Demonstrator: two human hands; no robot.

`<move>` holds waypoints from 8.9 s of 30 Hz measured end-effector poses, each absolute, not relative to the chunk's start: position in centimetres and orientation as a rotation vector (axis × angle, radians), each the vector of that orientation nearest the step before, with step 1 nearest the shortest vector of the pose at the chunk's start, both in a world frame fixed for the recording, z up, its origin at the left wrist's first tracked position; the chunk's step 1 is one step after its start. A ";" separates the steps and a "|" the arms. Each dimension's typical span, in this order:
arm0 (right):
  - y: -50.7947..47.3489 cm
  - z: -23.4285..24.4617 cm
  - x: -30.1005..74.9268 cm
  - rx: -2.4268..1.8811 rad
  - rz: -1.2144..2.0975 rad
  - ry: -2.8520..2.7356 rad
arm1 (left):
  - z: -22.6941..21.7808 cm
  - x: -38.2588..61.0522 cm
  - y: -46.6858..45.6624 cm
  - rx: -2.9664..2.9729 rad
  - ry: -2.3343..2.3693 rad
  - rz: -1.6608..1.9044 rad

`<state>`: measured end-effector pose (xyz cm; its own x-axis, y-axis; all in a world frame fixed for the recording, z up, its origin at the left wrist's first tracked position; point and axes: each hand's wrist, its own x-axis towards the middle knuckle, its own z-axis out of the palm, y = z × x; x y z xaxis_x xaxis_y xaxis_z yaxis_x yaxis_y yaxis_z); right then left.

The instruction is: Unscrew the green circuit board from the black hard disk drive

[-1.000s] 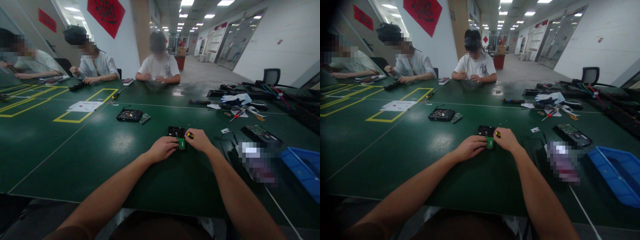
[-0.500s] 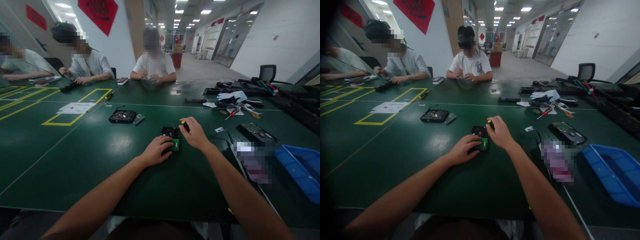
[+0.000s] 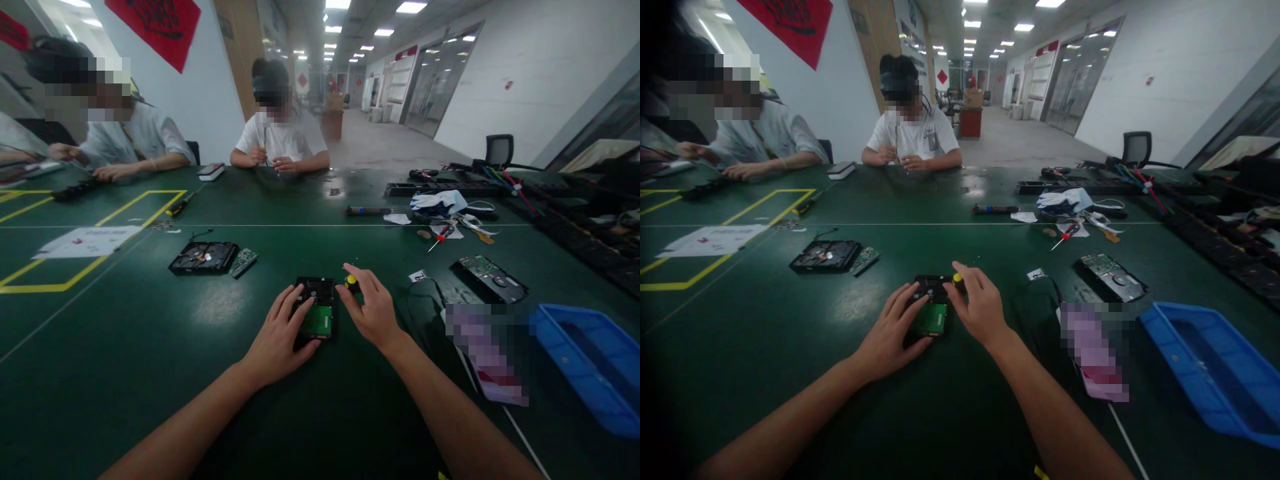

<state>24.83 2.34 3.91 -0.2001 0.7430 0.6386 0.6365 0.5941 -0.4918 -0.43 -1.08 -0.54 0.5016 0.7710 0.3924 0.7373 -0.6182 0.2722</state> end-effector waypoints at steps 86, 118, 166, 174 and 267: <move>2.4 2.0 24.7 -0.969 0.364 -1.734 | -0.1 -0.7 2.9 2.750 0.761 0.750; 2.1 9.6 24.1 -1.136 -0.127 -1.930 | -0.4 -0.4 2.8 2.758 0.792 0.756; 4.7 17.4 19.7 -1.350 0.054 -2.437 | -1.5 2.2 -0.5 2.793 1.145 0.813; 4.3 17.2 21.4 -1.333 0.093 -2.420 | -1.5 2.2 -0.5 2.756 1.146 0.864; 2.7 16.2 23.7 -1.181 0.109 -2.480 | -1.1 -3.9 0.6 2.529 1.267 0.702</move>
